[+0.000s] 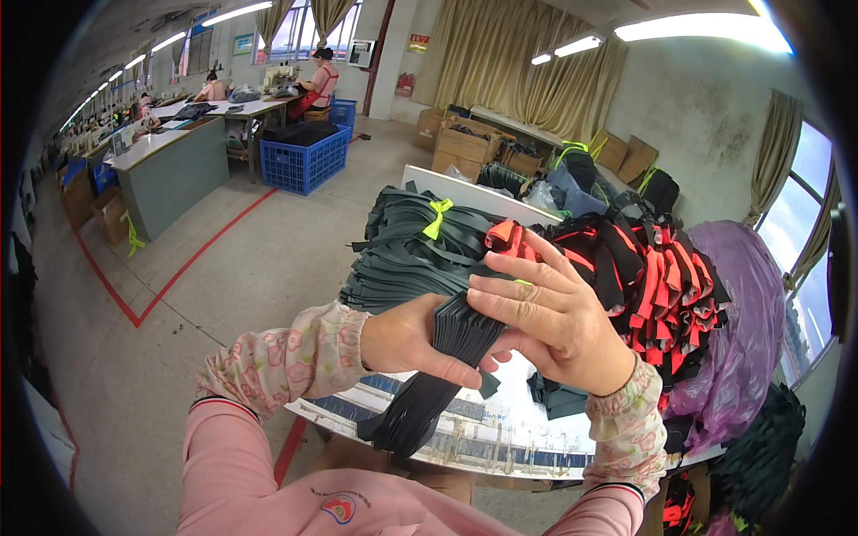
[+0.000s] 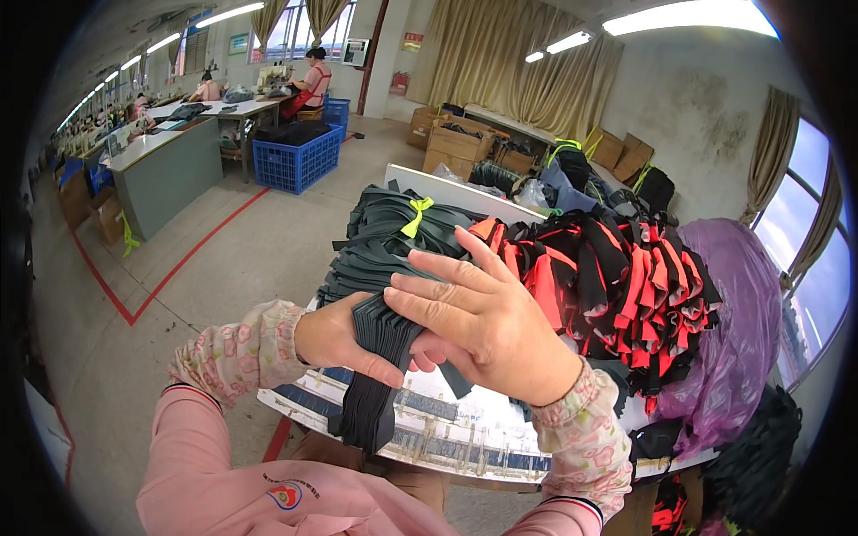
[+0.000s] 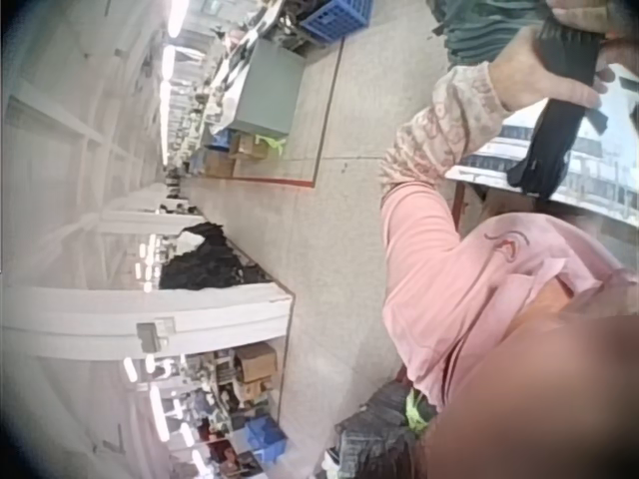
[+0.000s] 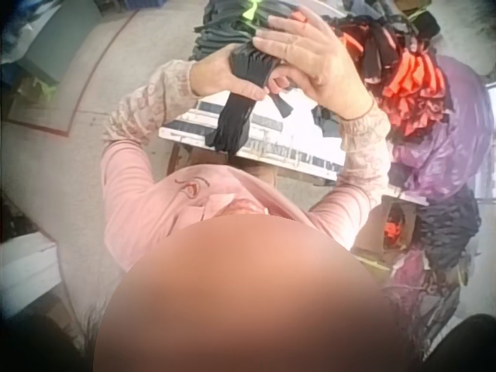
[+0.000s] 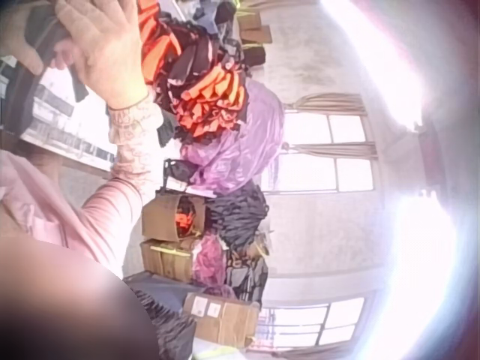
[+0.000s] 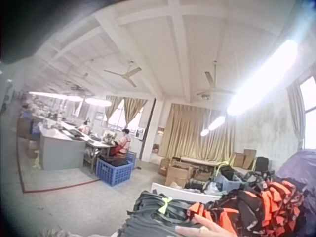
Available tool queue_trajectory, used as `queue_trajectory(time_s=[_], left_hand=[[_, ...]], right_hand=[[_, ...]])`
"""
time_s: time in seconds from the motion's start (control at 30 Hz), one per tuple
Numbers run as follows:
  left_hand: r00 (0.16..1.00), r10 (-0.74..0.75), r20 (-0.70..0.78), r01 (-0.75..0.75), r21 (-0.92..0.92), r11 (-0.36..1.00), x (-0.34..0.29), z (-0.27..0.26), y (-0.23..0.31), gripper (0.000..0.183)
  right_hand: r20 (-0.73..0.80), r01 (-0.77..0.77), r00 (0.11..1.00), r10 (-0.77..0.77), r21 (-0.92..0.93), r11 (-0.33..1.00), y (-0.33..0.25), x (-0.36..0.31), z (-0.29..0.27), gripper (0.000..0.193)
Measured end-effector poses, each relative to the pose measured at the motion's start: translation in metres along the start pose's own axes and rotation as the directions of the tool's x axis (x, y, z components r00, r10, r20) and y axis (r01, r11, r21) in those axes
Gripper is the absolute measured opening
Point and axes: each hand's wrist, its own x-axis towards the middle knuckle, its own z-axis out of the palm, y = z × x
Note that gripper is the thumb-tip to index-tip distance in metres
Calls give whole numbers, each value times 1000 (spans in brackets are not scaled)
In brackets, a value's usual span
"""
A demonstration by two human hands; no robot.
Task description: Organizing and stacking bundles of grey and red material strips at a factory workbench.
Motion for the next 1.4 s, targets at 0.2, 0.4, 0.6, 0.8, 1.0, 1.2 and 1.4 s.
queue_trajectory(time_s=[0.2, 0.4, 0.6, 0.8, 1.0, 1.2, 1.4], left_hand=[[1000, 19, -20, -20, -66, 998, -1, -3, -10, 40], [999, 19, -38, -21, -70, 997, -2, -3, -7, 39], [998, 20, -55, -25, -88, 996, -2, -3, -9, 38], [997, 42, -67, -49, -107, 993, -3, -3, -4, 39], [996, 55, -70, -62, -102, 993, -4, -5, -8, 42], [996, 69, -58, -75, -103, 992, -4, -6, -10, 42], [997, 60, -43, -64, -96, 993, -5, -7, -10, 42]], right_hand=[[-53, 3, 999, -11, -139, 990, -7, -1, 11, 52], [-112, -23, 994, 13, -84, 996, -5, -2, 14, 48], [-138, 14, 990, -30, -112, 994, -2, -4, 19, 42], [-254, -36, 967, -4, -156, 987, -5, -7, 27, 40], [-275, -29, 961, -19, -170, 985, -3, -9, 33, 42], [-266, -13, 963, -51, -234, 972, -4, -9, 33, 43], [-268, 11, 960, -77, -242, 970, -5, -10, 35, 43]])
